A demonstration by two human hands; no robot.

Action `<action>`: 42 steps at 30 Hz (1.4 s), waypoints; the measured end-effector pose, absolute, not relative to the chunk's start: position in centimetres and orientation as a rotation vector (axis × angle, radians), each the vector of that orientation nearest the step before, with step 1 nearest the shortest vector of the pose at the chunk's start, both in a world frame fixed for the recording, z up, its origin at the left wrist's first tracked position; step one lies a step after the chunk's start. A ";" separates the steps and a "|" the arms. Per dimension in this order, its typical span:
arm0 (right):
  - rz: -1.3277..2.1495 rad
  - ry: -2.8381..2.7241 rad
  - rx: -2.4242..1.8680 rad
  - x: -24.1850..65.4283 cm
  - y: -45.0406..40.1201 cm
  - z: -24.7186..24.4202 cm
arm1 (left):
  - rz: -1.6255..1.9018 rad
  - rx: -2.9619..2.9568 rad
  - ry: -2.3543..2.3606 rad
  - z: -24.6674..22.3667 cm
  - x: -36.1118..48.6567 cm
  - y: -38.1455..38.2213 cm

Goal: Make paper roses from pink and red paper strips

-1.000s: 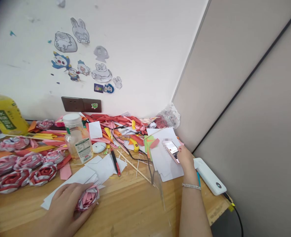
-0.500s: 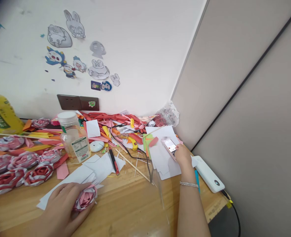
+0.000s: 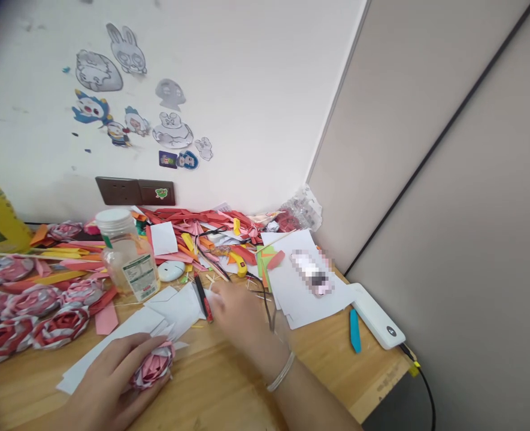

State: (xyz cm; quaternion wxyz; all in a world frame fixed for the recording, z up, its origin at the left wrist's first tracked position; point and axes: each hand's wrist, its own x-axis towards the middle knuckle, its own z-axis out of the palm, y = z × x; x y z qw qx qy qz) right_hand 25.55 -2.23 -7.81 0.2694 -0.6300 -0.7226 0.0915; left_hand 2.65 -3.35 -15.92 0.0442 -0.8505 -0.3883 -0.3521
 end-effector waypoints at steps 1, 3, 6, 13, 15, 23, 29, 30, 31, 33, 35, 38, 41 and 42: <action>0.352 -2.096 -1.504 24.0 -2.8 -8.3 | -1.080 -2.619 -1.196 -15.9 2.6 -3.3; 0.502 -2.143 -1.334 22.0 -3.8 -9.2 | -1.088 -2.629 -1.219 -15.7 2.5 -3.2; 0.735 -1.987 -1.304 21.5 -4.2 -9.9 | -1.103 -2.594 -1.249 -15.2 2.4 -3.2; 1.219 -1.576 -1.121 22.1 -3.2 -10.7 | -1.181 -2.531 -1.230 -15.0 2.3 -3.0; 1.266 -1.518 -1.106 21.8 -3.2 -10.8 | -1.268 -2.445 -1.338 -14.9 2.3 -3.0; 1.342 -1.364 -0.957 21.6 -3.5 -10.3 | -1.410 -2.591 -1.660 -13.7 2.8 -3.1; 1.283 -1.343 -0.948 21.2 -4.0 -10.5 | -1.521 -2.572 -1.732 -14.1 2.7 -3.2; 1.275 -1.347 -0.950 21.2 -4.1 -10.5 | -1.529 -2.577 -1.760 -14.2 2.7 -3.2; 1.257 -1.359 -0.957 21.3 -4.1 -10.5 | -1.535 -2.589 -1.798 -14.2 2.8 -3.3; 1.198 -1.399 -0.988 21.3 -4.2 -10.5 | -1.576 -2.606 -1.891 -14.2 3.1 -3.4; 1.137 -1.444 -1.036 21.4 -4.3 -10.5 | -1.661 -2.622 -1.985 -14.1 3.4 -3.6; 1.087 -1.528 -1.086 21.3 -4.4 -10.6 | -1.773 -2.648 -2.015 -14.1 3.6 -3.9; 0.988 -1.675 -1.102 21.2 -4.5 -10.9 | -1.759 -2.644 -1.933 -14.0 3.4 -4.0; 0.936 -1.735 -1.099 21.1 -4.5 -11.0 | -1.736 -2.644 -1.897 -13.8 3.3 -4.0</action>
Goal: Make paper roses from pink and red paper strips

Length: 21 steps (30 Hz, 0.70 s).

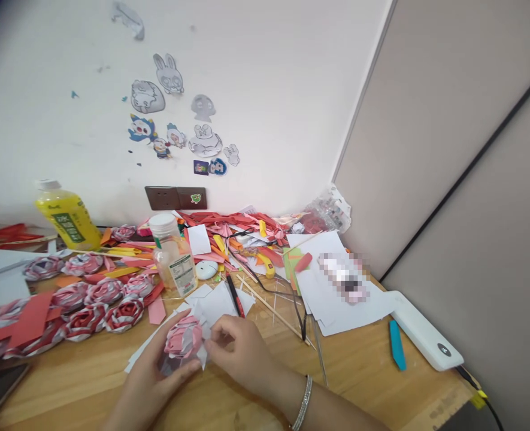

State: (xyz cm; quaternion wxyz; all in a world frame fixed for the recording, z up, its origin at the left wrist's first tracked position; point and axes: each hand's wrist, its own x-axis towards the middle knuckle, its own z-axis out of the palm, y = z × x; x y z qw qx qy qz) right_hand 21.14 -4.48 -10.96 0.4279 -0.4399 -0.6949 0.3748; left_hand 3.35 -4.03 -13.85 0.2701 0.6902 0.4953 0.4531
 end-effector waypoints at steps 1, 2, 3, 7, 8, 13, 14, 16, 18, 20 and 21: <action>0.883 -1.799 -1.090 21.2 -4.5 -11.0 | 1.226 1.897 1.334 -13.7 3.3 -4.1; 0.832 -1.864 -1.075 21.2 -4.5 -11.1 | 1.230 1.933 1.335 -13.6 3.3 -4.1; 0.781 -1.927 -1.056 21.3 -4.4 -11.0 | 1.240 1.969 1.341 -13.4 3.3 -4.1; 0.525 -2.026 -1.063 21.8 -4.3 -10.5 | 1.251 2.177 1.406 -13.2 3.3 -4.3; 0.460 -2.009 -1.074 21.9 -4.3 -10.3 | 1.245 2.246 1.408 -13.2 3.3 -4.3; 0.348 -1.964 -0.963 22.0 -4.7 -9.3 | 1.239 2.585 1.279 -13.3 3.4 -4.6; 0.338 -1.984 -0.933 22.0 -4.8 -9.2 | 1.241 2.631 1.255 -13.3 3.4 -4.7; 0.307 -2.030 -0.892 22.0 -5.0 -8.9 | 1.235 2.692 1.231 -13.1 3.4 -4.9; 0.265 -2.061 -0.878 22.0 -5.1 -8.8 | 1.212 2.733 1.219 -12.8 3.5 -5.0; 0.220 -2.069 -0.884 22.0 -5.2 -8.7 | 1.193 2.764 1.205 -12.6 3.5 -5.1; 0.206 -2.066 -0.889 22.0 -5.2 -8.7 | 1.187 2.772 1.201 -12.6 3.5 -5.0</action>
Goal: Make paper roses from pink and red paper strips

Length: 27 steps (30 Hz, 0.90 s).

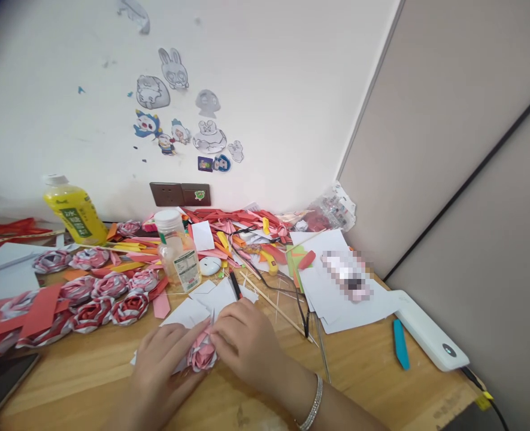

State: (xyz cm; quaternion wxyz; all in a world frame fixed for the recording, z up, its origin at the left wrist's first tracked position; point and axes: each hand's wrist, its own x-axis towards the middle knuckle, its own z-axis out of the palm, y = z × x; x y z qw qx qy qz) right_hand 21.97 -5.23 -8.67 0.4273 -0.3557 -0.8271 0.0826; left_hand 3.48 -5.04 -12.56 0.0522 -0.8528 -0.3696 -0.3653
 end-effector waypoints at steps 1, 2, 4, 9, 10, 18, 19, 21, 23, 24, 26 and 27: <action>0.206 -2.059 -0.892 21.9 -5.3 -8.6 | -1.110 -2.592 -1.122 -12.5 3.5 -5.0; 0.224 -2.047 -0.895 21.8 -5.3 -8.6 | -1.112 -2.588 -1.122 -12.5 3.5 -5.0; 0.318 -2.014 -0.916 21.6 -5.4 -8.5 | -1.117 -2.577 -1.121 -12.5 3.5 -4.9; 0.434 -1.948 -1.001 21.5 -5.4 -8.8 | -1.120 -2.558 -1.108 -12.5 3.5 -5.0; 0.354 -1.968 -1.001 21.5 -5.3 -8.9 | -1.120 -2.555 -1.103 -12.5 3.5 -5.0; -0.364 -2.193 -0.926 21.7 -5.1 -9.3 | -1.118 -2.518 -1.083 -12.0 3.6 -5.1; -0.345 -2.205 -0.938 21.7 -5.1 -9.2 | -1.115 -2.519 -1.090 -12.0 3.6 -5.1; -0.219 -2.214 -0.946 21.7 -5.2 -9.0 | -1.103 -2.531 -1.110 -12.0 3.6 -5.1; 0.014 -2.173 -0.968 21.8 -5.3 -8.6 | -1.102 -2.544 -1.125 -12.2 3.6 -5.1; 0.154 -2.135 -0.989 21.8 -5.3 -8.4 | -1.103 -2.554 -1.127 -12.3 3.6 -5.1; 0.413 -2.063 -1.036 22.0 -5.3 -8.1 | -1.104 -2.575 -1.116 -12.4 3.6 -5.1; 0.491 -2.042 -1.055 22.1 -5.3 -8.1 | -1.096 -2.587 -1.110 -12.5 3.5 -5.1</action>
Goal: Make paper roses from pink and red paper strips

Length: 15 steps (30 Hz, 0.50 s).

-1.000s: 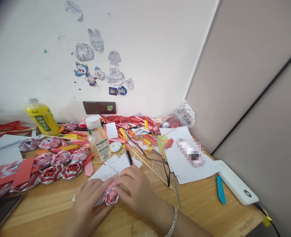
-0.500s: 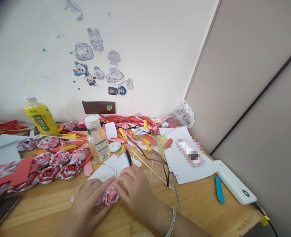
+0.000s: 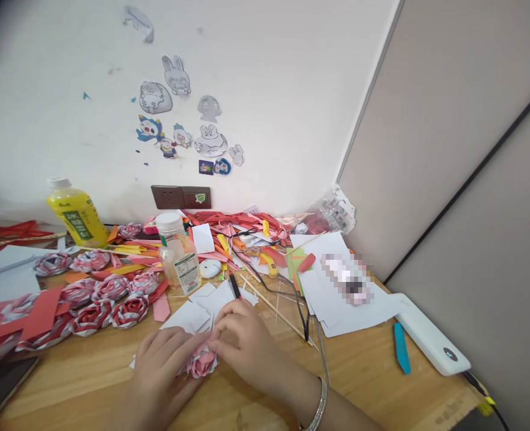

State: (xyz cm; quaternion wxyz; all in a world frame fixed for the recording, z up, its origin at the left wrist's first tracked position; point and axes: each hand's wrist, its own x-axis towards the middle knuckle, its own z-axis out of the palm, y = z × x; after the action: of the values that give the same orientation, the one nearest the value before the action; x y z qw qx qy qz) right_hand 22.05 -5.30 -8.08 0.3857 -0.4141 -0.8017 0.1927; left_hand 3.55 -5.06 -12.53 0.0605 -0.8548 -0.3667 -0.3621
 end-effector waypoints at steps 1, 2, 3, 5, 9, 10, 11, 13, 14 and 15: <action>0.511 -2.033 -1.060 22.1 -5.3 -8.1 | -1.085 -2.596 -1.104 -12.6 3.5 -5.1; 0.476 -2.038 -1.057 22.2 -5.2 -8.2 | -1.070 -2.602 -1.105 -12.7 3.5 -5.1; 0.395 -2.050 -1.047 22.2 -5.2 -8.3 | -1.058 -2.601 -1.109 -12.7 3.5 -5.0; 0.164 -2.086 -1.004 22.2 -5.1 -8.6 | -1.050 -2.588 -1.122 -12.9 3.4 -5.0; -0.171 -2.148 -0.939 22.0 -5.1 -8.8 | -1.085 -2.552 -1.125 -12.9 3.6 -5.0; -0.204 -2.154 -0.939 21.9 -5.1 -8.8 | -1.083 -2.552 -1.122 -12.8 3.6 -5.0; -0.228 -2.159 -0.936 21.9 -5.0 -8.8 | -1.076 -2.556 -1.116 -12.7 3.6 -5.0; -0.269 -2.166 -0.917 21.8 -4.9 -8.9 | -1.070 -2.557 -1.102 -12.5 3.7 -5.1; -0.288 -2.169 -0.904 21.8 -4.9 -9.0 | -1.079 -2.551 -1.096 -12.4 3.7 -5.1; -0.303 -2.166 -0.895 21.7 -4.8 -9.1 | -1.085 -2.548 -1.093 -12.3 3.7 -5.2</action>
State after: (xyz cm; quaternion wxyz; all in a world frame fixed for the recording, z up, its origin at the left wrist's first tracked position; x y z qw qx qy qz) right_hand 21.73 -4.81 -9.07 0.3794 -0.3502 -0.8481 -0.1187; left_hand 3.68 -5.16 -12.34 0.0823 -0.8529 -0.3659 -0.3632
